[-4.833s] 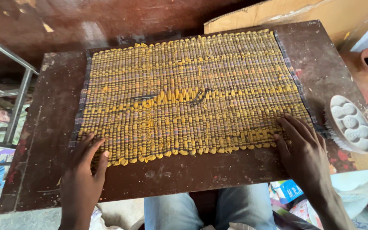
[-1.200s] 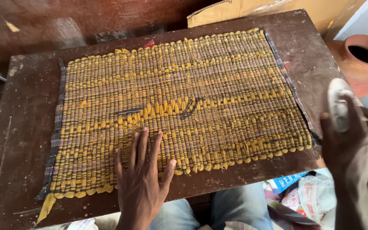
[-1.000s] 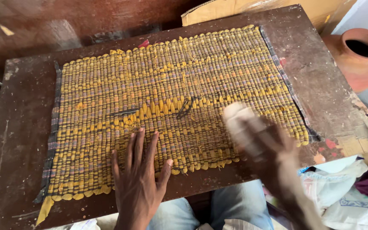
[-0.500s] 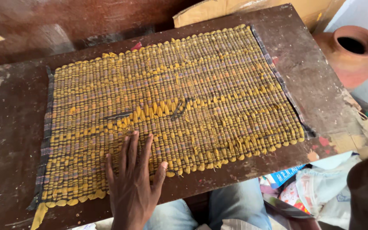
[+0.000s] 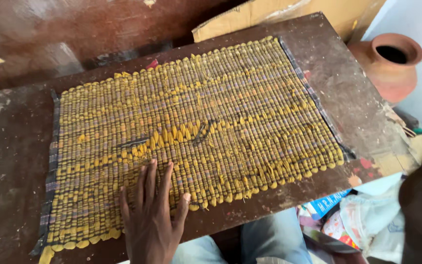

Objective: The person scrubs a yellow woven mat on a wooden table using a white brush. They hold the mat with one hand and scrub with the other, occasionally flipping the mat over to clean the other side.

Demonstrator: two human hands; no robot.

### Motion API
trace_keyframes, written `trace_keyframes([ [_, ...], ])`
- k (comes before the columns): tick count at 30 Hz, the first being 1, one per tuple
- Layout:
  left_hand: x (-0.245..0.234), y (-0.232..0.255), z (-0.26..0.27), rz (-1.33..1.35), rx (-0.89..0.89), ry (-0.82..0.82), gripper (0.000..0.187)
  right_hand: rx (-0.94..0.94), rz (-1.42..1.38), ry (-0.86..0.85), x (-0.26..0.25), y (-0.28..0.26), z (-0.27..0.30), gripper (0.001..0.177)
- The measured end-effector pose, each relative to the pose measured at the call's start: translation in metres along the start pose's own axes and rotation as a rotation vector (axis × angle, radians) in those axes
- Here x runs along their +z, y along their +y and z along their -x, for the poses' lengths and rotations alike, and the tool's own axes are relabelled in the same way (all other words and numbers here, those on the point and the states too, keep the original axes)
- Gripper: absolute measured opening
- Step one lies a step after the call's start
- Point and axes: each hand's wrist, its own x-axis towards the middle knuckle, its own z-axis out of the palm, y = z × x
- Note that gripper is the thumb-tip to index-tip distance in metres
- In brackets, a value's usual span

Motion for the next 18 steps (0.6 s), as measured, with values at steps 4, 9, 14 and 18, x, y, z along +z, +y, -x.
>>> trace_keyframes([
  [4, 0.001, -0.001, 0.001, 0.007, 0.006, 0.01, 0.07, -0.182, 0.174, -0.03, 0.015, -0.012, -0.008, 0.054],
  [9, 0.001, -0.002, -0.002, -0.006, -0.003, -0.003, 0.072, -0.217, 0.289, 0.009, 0.022, 0.002, -0.021, 0.042],
  [14, 0.003, -0.001, -0.003, -0.02, 0.003, -0.013, 0.07, 0.175, -0.232, -0.098, 0.01, -0.001, -0.003, 0.044],
  [18, 0.004, -0.003, -0.002, 0.009, 0.021, 0.024, 0.071, -0.58, 0.568, 0.008, 0.038, -0.02, -0.015, 0.047],
])
